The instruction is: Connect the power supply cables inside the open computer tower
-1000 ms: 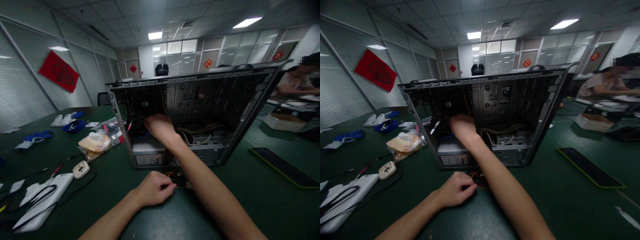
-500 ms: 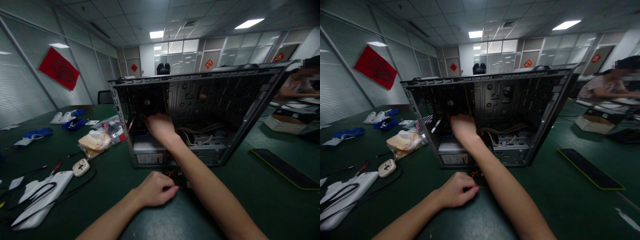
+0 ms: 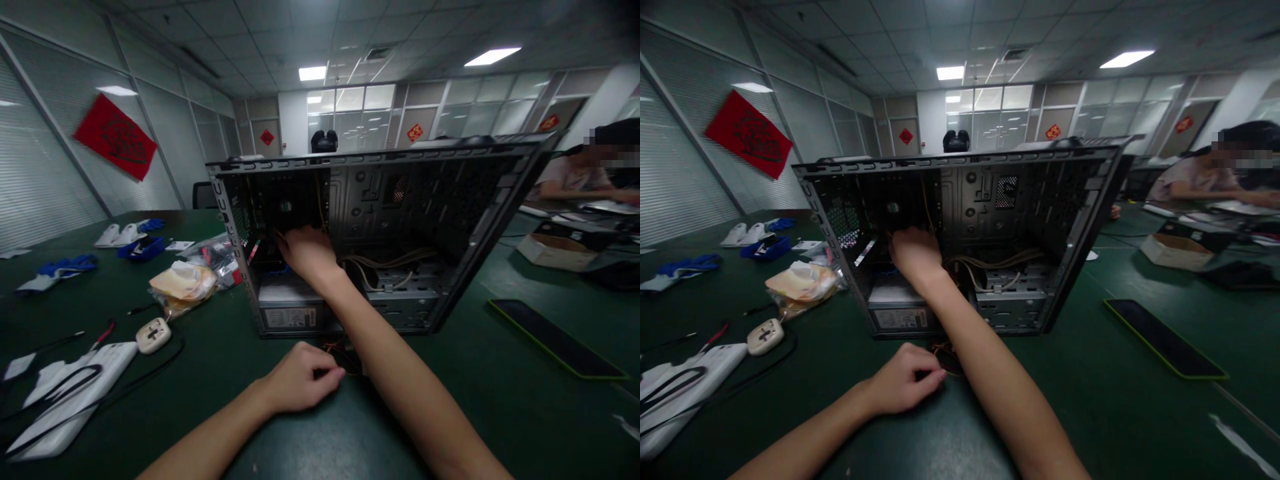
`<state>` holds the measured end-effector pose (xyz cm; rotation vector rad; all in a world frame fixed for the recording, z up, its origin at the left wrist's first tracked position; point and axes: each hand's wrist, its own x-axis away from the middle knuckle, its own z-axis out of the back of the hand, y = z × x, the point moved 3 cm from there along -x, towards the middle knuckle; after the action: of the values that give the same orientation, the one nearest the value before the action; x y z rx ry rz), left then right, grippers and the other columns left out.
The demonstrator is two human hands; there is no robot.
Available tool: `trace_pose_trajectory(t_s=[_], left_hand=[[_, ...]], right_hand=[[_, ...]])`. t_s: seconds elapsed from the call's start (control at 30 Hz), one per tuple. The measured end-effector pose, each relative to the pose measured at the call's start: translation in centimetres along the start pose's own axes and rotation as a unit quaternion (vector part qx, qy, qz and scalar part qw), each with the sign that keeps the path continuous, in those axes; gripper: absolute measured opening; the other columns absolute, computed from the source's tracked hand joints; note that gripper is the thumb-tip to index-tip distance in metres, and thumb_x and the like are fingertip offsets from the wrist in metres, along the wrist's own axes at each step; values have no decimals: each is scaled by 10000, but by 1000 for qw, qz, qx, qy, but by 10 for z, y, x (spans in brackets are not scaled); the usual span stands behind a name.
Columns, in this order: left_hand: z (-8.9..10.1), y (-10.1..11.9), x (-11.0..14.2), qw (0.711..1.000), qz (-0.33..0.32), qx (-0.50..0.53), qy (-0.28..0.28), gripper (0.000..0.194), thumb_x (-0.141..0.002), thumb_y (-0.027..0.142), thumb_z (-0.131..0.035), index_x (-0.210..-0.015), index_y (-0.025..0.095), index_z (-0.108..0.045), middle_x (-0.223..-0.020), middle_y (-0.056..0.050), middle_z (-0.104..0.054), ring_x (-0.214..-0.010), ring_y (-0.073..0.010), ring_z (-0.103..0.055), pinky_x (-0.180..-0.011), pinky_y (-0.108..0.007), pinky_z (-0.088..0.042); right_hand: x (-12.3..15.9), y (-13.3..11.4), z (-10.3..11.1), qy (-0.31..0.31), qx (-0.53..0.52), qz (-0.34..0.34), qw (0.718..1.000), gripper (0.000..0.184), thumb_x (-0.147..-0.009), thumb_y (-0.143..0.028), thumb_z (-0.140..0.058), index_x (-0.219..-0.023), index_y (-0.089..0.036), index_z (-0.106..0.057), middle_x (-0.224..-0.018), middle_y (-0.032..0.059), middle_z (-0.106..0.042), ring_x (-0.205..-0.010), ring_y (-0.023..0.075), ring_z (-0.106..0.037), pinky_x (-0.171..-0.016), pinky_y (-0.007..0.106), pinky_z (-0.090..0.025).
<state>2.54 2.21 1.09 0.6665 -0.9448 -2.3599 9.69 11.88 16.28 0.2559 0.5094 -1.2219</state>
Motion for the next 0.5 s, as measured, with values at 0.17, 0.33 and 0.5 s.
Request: trace_pose_trajectory(t_s=[0.17, 0.33, 0.5], left_hand=[[8, -15, -1, 949, 137, 261, 116, 457, -900, 570, -608, -746, 141, -623, -537, 3, -548, -479, -113, -465, -508, -225, -350], [17, -16, -2, 837, 134, 505, 164, 322, -817, 433, -746, -916, 142, -648, -609, 12, -553, -550, -114, -483, -572, -226, -390], [37, -1, -2, 720, 96, 672, 144, 284, -813, 357, -710, -1000, 151, -655, -758, -9, -566, -677, -136, -546, -720, -282, -472]], right_hand=[[1, -2, 14, -1, -29, -13, 1000, 464, -1063, -382, -364, -1045, -148, -765, -995, 194, -747, -960, 283, -729, -840, 348, -545], [16, 2, 42, 12, -49, 9, 999, 431, -1051, -366, -397, -1025, -142, -765, -954, 172, -750, -892, 268, -732, -791, 318, -534], [35, 5, 89, -72, -47, 87, 993, 365, -1020, -394, -488, -1001, -160, -767, -952, 137, -752, -859, 235, -708, -748, 288, -498]])
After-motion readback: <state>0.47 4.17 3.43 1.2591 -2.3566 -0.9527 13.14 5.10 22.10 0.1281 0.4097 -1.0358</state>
